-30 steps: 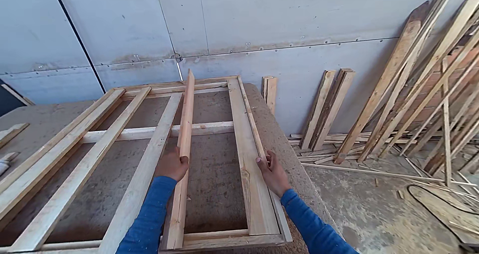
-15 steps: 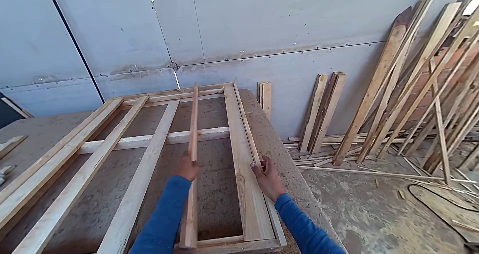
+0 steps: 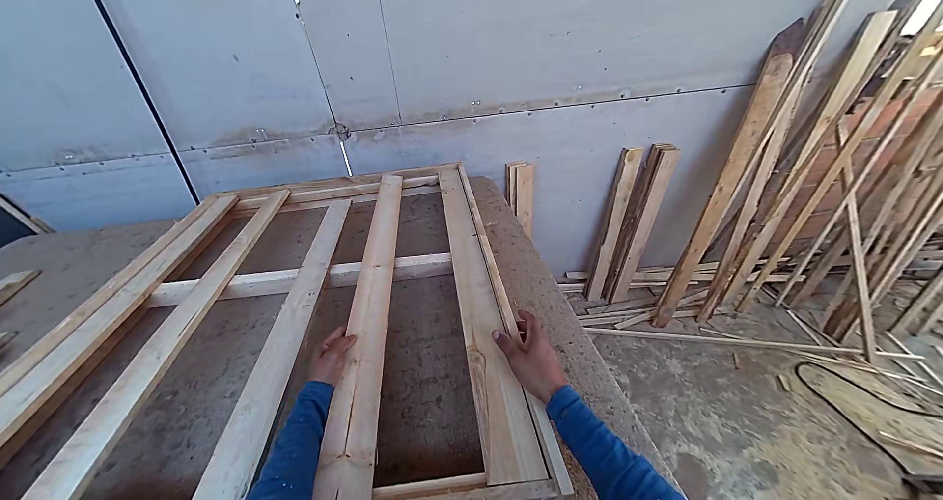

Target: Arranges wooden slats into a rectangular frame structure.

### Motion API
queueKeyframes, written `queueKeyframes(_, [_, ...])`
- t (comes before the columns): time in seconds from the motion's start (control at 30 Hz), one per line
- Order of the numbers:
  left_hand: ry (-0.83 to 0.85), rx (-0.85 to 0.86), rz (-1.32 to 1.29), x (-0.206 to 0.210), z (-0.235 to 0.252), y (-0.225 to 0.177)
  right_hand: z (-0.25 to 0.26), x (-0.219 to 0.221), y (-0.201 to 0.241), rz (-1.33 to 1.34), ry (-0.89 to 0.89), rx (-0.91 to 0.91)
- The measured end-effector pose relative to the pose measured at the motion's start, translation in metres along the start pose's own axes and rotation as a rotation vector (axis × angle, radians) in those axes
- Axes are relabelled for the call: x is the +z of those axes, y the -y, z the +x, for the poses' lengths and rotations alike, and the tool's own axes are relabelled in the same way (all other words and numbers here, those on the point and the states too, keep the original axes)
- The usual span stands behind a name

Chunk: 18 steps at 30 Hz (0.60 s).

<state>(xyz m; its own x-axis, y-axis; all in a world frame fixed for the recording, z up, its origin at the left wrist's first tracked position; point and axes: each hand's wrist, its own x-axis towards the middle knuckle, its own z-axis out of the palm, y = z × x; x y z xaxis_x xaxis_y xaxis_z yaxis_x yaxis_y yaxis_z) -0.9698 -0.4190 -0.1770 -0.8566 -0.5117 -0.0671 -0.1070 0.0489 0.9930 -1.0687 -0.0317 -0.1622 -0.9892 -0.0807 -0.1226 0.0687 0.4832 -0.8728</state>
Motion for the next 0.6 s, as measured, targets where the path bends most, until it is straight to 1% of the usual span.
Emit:
queueKeyframes(0.07, [-0.012,-0.012,-0.033,-0.005,0.005,0.005,0.002,-0.001,0.002,-0.001,-0.01,0.002])
queueKeyframes(0.13, [0.0,-0.061,-0.043,-0.007,0.0,0.001,0.001,-0.003,0.003,-0.005,-0.009,0.021])
queueKeyframes(0.2, [0.014,-0.123,-0.032,-0.005,-0.023,-0.02,-0.014,-0.007,0.005,-0.007,-0.008,0.018])
queueKeyframes(0.27, [-0.018,-0.161,0.031,0.002,-0.038,-0.043,-0.033,-0.013,0.011,-0.02,-0.028,-0.019])
queueKeyframes(0.3, [-0.033,-0.172,0.107,0.005,-0.042,-0.049,-0.039,-0.015,0.012,-0.022,-0.039,-0.034])
queueKeyframes(0.33, [-0.039,-0.161,0.238,0.006,-0.043,-0.052,-0.042,-0.015,0.013,-0.027,-0.05,-0.041])
queueKeyframes(0.37, [-0.021,-0.122,0.448,0.005,-0.045,-0.055,-0.044,-0.016,0.014,-0.036,-0.056,-0.044])
queueKeyframes(0.4, [0.02,-0.056,0.7,0.001,-0.053,-0.062,-0.046,-0.016,0.014,-0.048,-0.061,-0.044])
queueKeyframes(0.43, [0.042,0.031,0.889,-0.005,-0.066,-0.073,-0.046,-0.015,0.014,-0.059,-0.069,-0.048])
queueKeyframes(0.47, [0.039,0.12,0.998,-0.014,-0.082,-0.083,-0.047,-0.016,0.014,-0.076,-0.08,-0.053])
queueKeyframes(0.53, [-0.01,0.247,1.053,-0.05,-0.119,-0.096,-0.048,-0.018,0.017,-0.14,-0.111,-0.096])
queueKeyframes(0.57, [-0.056,0.276,1.085,-0.074,-0.138,-0.098,-0.051,-0.018,0.019,-0.224,-0.137,-0.149])
queueKeyframes(0.6, [-0.107,0.263,1.154,-0.098,-0.157,-0.098,-0.054,-0.018,0.021,-0.349,-0.173,-0.236])
